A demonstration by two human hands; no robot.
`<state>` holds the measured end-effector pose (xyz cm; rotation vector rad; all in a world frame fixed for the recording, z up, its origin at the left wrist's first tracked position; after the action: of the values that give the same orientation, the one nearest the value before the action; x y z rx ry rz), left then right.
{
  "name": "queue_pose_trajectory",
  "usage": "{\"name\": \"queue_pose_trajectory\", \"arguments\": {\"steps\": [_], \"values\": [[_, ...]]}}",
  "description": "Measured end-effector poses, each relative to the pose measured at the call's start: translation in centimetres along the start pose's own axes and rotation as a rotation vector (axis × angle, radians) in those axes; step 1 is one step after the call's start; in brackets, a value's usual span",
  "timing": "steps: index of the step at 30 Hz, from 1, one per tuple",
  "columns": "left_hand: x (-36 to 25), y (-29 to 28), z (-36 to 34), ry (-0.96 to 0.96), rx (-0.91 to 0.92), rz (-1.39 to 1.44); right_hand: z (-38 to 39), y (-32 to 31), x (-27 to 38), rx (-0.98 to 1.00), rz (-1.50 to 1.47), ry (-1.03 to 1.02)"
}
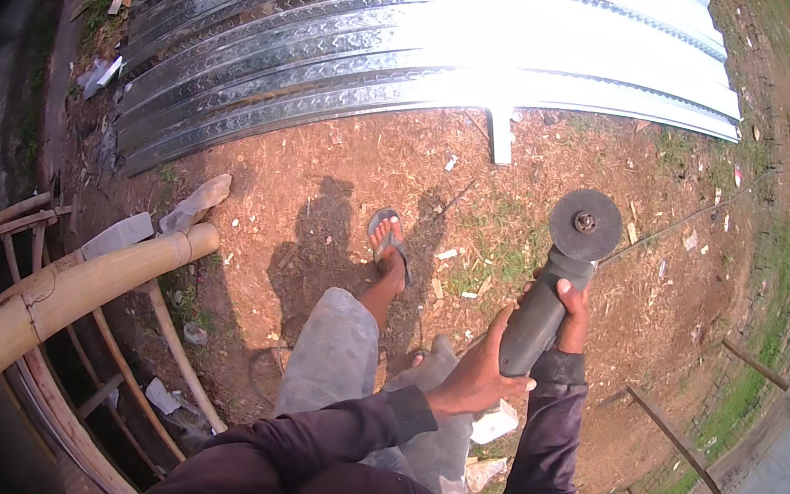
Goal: The person uses an angle grinder to cut a corrugated metal sheet. They walk to the sheet, position the grinder, and cut along its length, producing sparks. The person adjusts their position and continues cutting until the sheet is separated.
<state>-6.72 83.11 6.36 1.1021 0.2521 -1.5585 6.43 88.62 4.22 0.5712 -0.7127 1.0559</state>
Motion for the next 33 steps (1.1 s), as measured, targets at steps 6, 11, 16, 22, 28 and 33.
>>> {"name": "queue_pose_trajectory", "arguments": {"steps": [6, 11, 16, 22, 28, 33], "values": [[-7.4, -6.8, -10.7, 0.124, 0.252, 0.085, -13.5, 7.0, 6.7, 0.078, -0.001, 0.006], [-9.5, -11.9, -19.1, 0.067, 0.243, 0.448, -23.6, 11.1, 7.7, 0.158, 0.021, 0.069], [-6.6, -13.5, -26.1, -0.096, 0.253, 0.784, -31.4, 14.0, 9.1, 0.177, 0.188, 0.042], [-3.6, -13.9, -31.3, -0.100, 0.160, 0.549, -38.4, 10.9, 6.8, 0.072, 0.481, -0.023], [-0.9, -13.3, -39.9, -0.203, 0.153, 0.852, -46.7, 11.7, 5.2, 0.184, 0.788, -0.059], [-2.4, -11.4, -45.0, -0.014, 0.330, 0.517, -49.6, 10.7, 9.0, 0.257, 0.984, -0.024]]}}
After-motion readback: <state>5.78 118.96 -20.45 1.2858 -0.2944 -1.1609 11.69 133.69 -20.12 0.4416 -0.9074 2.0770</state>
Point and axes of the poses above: each hand's wrist, its own z-axis away from the middle knuckle, its own y-axis out of the palm, x = y × z, the point moved 8 cm from there along -z, towards the middle knuckle, and after that the axes turned 11 degrees about z, right-handed, at the moved point
